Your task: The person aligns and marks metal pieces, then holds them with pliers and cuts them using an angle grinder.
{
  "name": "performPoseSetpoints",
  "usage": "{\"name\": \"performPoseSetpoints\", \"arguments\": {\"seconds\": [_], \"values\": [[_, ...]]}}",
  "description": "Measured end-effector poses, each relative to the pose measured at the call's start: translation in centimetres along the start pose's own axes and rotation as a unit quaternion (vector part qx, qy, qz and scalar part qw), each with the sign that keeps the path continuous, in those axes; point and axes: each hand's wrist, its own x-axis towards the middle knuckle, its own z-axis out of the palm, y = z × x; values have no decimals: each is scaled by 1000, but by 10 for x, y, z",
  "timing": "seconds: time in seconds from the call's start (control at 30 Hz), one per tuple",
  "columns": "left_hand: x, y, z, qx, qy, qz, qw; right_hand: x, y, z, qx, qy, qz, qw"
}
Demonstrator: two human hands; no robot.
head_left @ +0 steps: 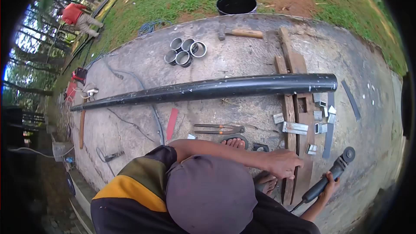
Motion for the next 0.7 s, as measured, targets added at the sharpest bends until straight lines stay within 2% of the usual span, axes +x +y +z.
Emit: {"name": "performPoseSetpoints", "arguments": {"seconds": [0.03,0.07,0.1,0.13,0.23,0.37,0.57,0.7], "values": [[4,0,7,2,37,4,999,17,3,-22,-28,-27,11,999],[23,-2,15,6,73,8,997,51,24,-115,-50,0,42,998],[36,-3,21,-3,101,-2,995,81,43,-152,-56,-5,48,997],[-31,-37,-40,39,136,14,990,77,71,-75,-41,-9,26,999],[-39,-30,-24,11,166,5,986,62,57,-100,-107,7,68,992],[-37,-30,-28,22,170,-5,985,25,41,-91,-138,30,109,984],[-36,-28,-21,35,183,22,982,19,50,-91,-149,26,22,988],[-40,-32,-24,22,194,26,980,32,65,-117,-151,12,58,987]]}}
